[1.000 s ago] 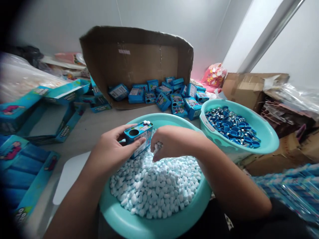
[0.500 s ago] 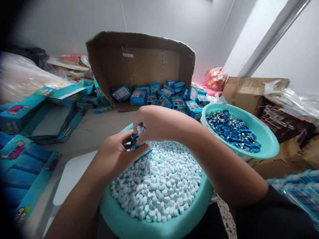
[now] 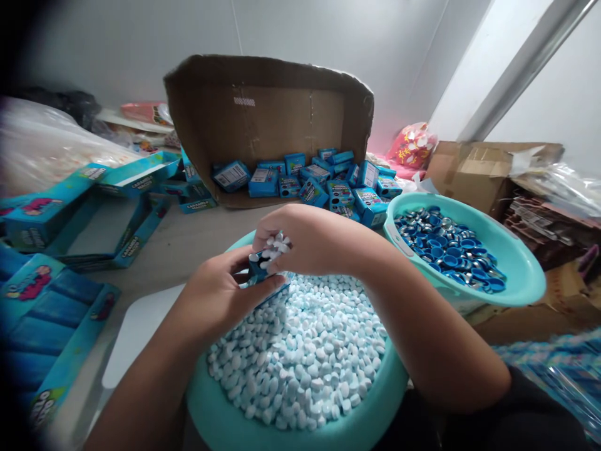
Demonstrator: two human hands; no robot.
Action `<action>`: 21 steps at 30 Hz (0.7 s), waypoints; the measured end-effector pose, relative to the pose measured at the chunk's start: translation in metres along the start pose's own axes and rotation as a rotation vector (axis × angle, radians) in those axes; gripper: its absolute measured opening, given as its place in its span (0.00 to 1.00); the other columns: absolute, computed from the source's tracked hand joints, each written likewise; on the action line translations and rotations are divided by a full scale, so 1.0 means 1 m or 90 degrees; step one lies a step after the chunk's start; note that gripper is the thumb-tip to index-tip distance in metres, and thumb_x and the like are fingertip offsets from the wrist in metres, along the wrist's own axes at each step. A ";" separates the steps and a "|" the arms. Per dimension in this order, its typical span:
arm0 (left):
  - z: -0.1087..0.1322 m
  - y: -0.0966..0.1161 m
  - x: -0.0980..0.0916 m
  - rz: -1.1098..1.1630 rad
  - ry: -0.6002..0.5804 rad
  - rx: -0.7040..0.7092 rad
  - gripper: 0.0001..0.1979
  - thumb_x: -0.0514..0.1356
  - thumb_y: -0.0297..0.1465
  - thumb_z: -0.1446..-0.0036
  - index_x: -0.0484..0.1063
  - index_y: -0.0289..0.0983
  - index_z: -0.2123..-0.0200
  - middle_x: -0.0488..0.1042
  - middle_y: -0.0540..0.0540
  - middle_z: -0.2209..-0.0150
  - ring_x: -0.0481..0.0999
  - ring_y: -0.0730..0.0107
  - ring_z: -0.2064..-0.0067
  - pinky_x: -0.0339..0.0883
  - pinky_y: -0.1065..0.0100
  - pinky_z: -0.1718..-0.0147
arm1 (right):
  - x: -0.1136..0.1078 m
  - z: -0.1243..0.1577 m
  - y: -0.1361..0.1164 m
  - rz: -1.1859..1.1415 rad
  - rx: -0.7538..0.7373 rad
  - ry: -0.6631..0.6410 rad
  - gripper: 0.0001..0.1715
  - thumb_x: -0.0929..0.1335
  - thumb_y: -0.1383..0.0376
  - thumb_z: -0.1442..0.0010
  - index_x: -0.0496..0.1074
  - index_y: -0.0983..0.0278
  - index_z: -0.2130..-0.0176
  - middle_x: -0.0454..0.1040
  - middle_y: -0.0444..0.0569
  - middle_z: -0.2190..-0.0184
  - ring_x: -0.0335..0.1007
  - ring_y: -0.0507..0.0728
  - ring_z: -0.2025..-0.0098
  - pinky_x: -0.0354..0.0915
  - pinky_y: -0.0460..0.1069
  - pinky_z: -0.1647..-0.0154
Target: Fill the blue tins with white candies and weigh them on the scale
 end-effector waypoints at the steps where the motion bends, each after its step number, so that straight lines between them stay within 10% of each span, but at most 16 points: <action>1: 0.000 -0.001 0.000 -0.004 0.002 -0.001 0.16 0.65 0.41 0.42 0.79 0.45 0.52 0.83 0.49 0.58 0.83 0.57 0.59 0.75 0.61 0.63 | 0.000 0.001 0.000 -0.005 -0.003 0.002 0.17 0.71 0.76 0.46 0.79 0.64 0.57 0.80 0.44 0.60 0.73 0.52 0.60 0.64 0.45 0.61; 10: 0.001 -0.013 -0.002 0.032 0.034 -0.076 0.24 0.69 0.41 0.46 0.74 0.43 0.46 0.81 0.43 0.50 0.83 0.53 0.53 0.78 0.56 0.56 | -0.001 0.006 0.004 -0.008 -0.019 0.030 0.18 0.68 0.76 0.43 0.76 0.63 0.55 0.80 0.48 0.56 0.74 0.55 0.56 0.66 0.47 0.58; 21: 0.003 -0.015 -0.017 -0.078 0.148 -0.033 0.20 0.69 0.40 0.46 0.60 0.42 0.61 0.77 0.52 0.68 0.82 0.64 0.66 0.69 0.67 0.71 | 0.015 0.019 -0.007 -0.001 -0.073 -0.002 0.39 0.63 0.80 0.44 0.64 0.64 0.35 0.73 0.55 0.40 0.71 0.60 0.43 0.69 0.50 0.49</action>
Point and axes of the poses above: each hand's wrist, its own z-axis away from the middle knuckle, its own x-axis out of the palm, y = z × x, the point moved 9 cm from there along -z, towards the middle knuckle
